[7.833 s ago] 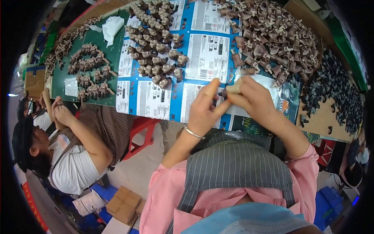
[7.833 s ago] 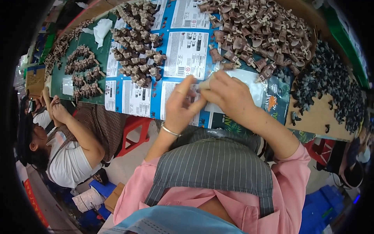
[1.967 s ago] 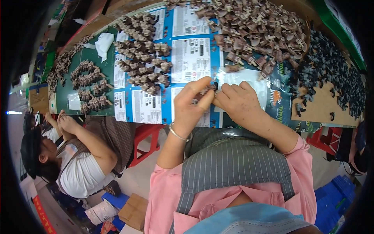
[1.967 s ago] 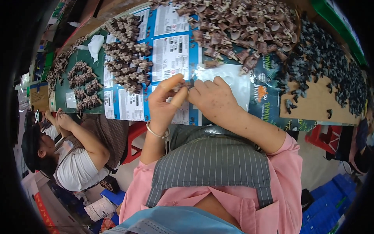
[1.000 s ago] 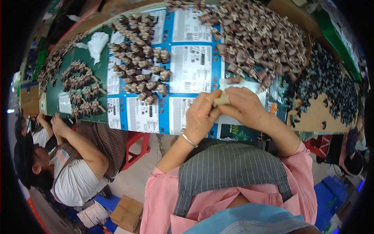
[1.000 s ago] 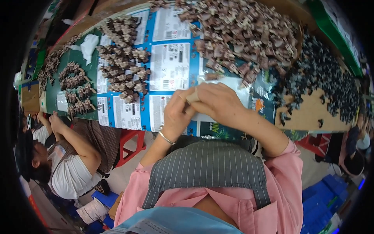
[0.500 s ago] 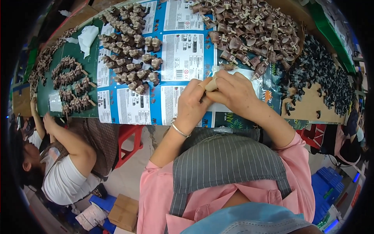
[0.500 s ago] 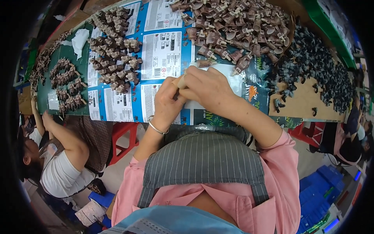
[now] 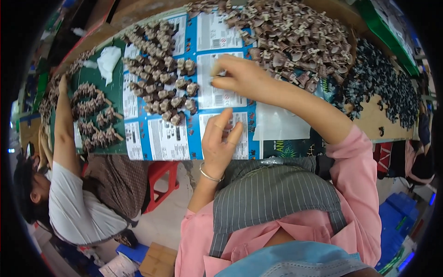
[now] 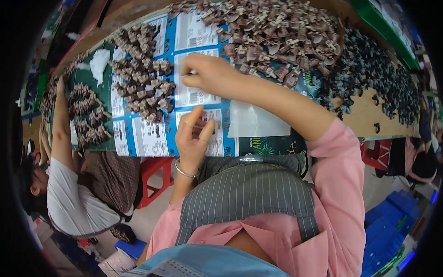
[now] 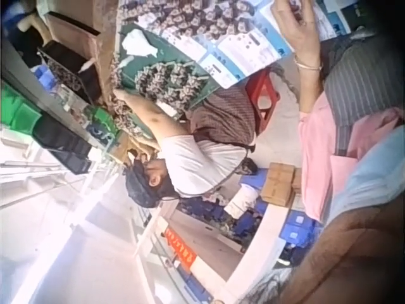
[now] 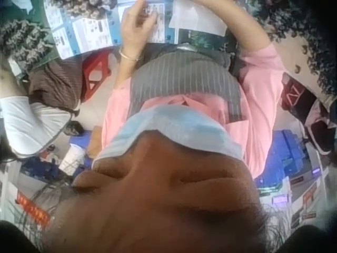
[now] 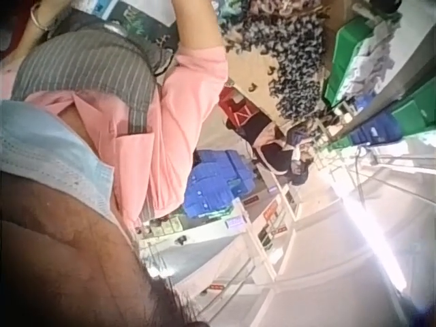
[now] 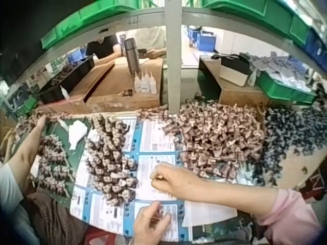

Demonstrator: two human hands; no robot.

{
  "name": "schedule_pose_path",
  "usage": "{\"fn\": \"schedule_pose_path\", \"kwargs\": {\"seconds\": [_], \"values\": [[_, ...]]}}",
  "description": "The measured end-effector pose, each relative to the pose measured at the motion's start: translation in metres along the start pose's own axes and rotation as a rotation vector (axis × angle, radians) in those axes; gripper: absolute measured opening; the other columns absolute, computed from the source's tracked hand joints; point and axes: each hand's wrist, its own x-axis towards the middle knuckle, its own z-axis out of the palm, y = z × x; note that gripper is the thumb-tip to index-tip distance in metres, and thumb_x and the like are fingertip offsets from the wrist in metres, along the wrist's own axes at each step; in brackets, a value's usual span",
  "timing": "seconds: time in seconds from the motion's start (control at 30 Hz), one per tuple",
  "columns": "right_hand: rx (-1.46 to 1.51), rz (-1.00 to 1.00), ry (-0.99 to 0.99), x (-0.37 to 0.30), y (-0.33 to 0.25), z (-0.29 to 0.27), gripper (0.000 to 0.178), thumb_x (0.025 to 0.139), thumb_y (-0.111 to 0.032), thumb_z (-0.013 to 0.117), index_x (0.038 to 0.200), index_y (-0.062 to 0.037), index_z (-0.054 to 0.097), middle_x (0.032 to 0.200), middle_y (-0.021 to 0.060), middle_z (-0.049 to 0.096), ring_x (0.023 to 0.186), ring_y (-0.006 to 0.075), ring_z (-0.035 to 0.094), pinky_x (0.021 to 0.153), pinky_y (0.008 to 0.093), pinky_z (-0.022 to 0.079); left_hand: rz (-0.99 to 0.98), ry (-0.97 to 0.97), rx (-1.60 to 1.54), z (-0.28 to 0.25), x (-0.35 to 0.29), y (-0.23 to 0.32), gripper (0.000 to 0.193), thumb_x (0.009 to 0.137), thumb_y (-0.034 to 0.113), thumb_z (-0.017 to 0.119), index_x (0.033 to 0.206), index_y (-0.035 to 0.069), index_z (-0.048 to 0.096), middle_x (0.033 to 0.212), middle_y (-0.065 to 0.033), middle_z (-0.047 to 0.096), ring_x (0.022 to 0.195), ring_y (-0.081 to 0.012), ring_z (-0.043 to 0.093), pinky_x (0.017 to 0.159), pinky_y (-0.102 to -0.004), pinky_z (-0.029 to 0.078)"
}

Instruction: The person assembles small plastic animal components into finished units by hand at a factory workbench.

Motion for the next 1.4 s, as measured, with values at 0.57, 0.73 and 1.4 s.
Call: {"fn": "schedule_pose_path", "kwargs": {"seconds": [0.57, 0.73, 1.4], "values": [[-0.26, 0.083, 0.654, -0.162, 0.022, -0.109, 0.025, 0.091, -0.003, 0.062, 0.116, -0.0054, 0.064, 0.103, 0.0076, 0.061, 0.092, 0.0178, 0.059, 0.08, 0.0295, 0.048, 0.241, -0.211, 0.28, 0.021, 0.063, 0.022, 0.032, 0.088, 0.0, 0.063, 0.119, 0.002, 0.063, 0.106, -0.0162, 0.063, 0.087, -0.0293, 0.065, 0.075, -0.035, 0.054], [-0.384, 0.355, 0.793, -0.264, 0.035, -0.118, 0.02, 0.095, -0.007, 0.061, 0.115, -0.0049, 0.064, 0.1, 0.0092, 0.059, 0.087, 0.0238, 0.059, 0.075, 0.0314, 0.048, 0.305, -0.281, 0.253, 0.046, 0.089, 0.044, 0.029, 0.087, 0.004, 0.065, 0.116, 0.005, 0.065, 0.11, -0.0143, 0.063, 0.094, -0.0326, 0.064, 0.08, -0.0384, 0.053], [-0.731, 0.079, 0.333, -0.266, 0.033, -0.108, 0.031, 0.082, -0.006, 0.062, 0.11, -0.0201, 0.067, 0.105, -0.0029, 0.063, 0.098, 0.015, 0.06, 0.096, 0.0379, 0.036, -0.366, -0.184, -0.338, 0.045, 0.045, 0.036, 0.053, 0.095, 0.002, 0.057, 0.146, 0.008, 0.045, 0.11, -0.0032, 0.056, 0.093, -0.0102, 0.058, 0.077, -0.0261, 0.048]]}}
